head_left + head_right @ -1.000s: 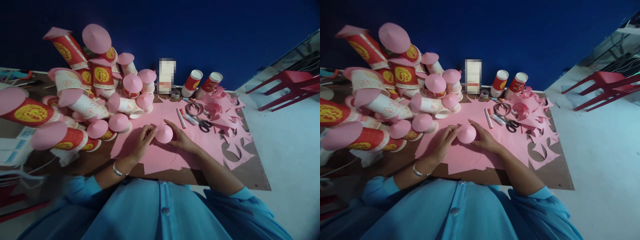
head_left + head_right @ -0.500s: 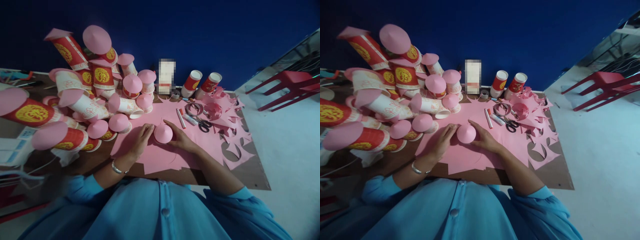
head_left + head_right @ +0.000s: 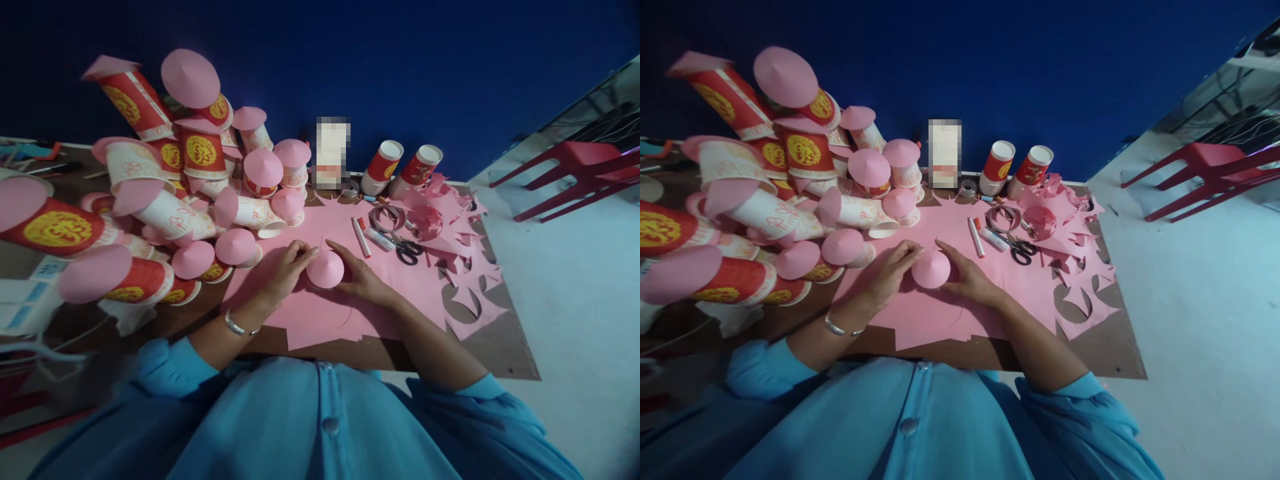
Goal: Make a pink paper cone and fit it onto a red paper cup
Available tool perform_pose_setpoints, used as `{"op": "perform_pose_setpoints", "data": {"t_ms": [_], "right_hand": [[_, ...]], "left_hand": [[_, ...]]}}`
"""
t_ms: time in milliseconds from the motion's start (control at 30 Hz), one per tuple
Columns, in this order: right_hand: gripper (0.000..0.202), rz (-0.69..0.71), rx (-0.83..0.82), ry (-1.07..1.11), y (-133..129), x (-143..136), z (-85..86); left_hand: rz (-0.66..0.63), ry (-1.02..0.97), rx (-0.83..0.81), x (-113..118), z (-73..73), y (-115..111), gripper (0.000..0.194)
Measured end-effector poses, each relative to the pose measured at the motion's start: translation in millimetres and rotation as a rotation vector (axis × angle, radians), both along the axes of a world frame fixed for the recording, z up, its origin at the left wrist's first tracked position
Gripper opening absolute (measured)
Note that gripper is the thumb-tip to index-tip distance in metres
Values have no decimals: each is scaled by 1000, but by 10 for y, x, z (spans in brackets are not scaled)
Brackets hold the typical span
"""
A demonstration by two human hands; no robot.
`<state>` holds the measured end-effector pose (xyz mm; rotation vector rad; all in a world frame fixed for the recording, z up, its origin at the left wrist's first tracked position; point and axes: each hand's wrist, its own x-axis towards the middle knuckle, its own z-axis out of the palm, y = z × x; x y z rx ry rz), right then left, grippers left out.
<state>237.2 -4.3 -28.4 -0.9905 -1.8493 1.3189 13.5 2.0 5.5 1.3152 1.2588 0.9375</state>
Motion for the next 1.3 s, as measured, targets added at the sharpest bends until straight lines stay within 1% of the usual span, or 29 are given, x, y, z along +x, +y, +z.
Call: {"op": "perform_pose_setpoints", "data": {"t_ms": [100,233,333,433,533,600,667,767,900,1000,1067,1167,1300], "right_hand": [[99,-16,-19,20,2,-3,6],[92,-37,-21,52,21,4,0],[89,-46,5,36,45,12,-24],[90,-49,46,12,59,19,-64],[93,-59,60,9,65,26,-100],[93,-56,64,3,68,26,-110],[86,-35,69,-21,70,21,-102],[75,-27,115,-80,66,-3,-68],[72,-52,198,-152,54,-43,-36],[72,-34,223,-161,55,-47,-44],[71,-16,231,-160,58,-33,-63],[69,-7,227,-174,62,-2,-107],[70,-6,228,-187,66,14,-157]], "left_hand": [[-22,-22,-8,-11,-33,-10,28],[-27,-47,36,-58,-121,4,29],[-58,-90,68,-112,-163,20,39],[-123,-85,135,-162,-159,39,53],[-209,34,317,-177,-113,60,68],[-267,151,485,-161,-67,75,68],[-332,244,632,-132,-22,96,67],[-416,319,734,-90,31,150,76],[-514,382,742,-43,116,254,88],[-598,427,681,0,196,314,93],[-628,457,624,22,230,334,94],[-631,492,587,33,225,340,90],[-626,492,615,33,173,335,82]]}}
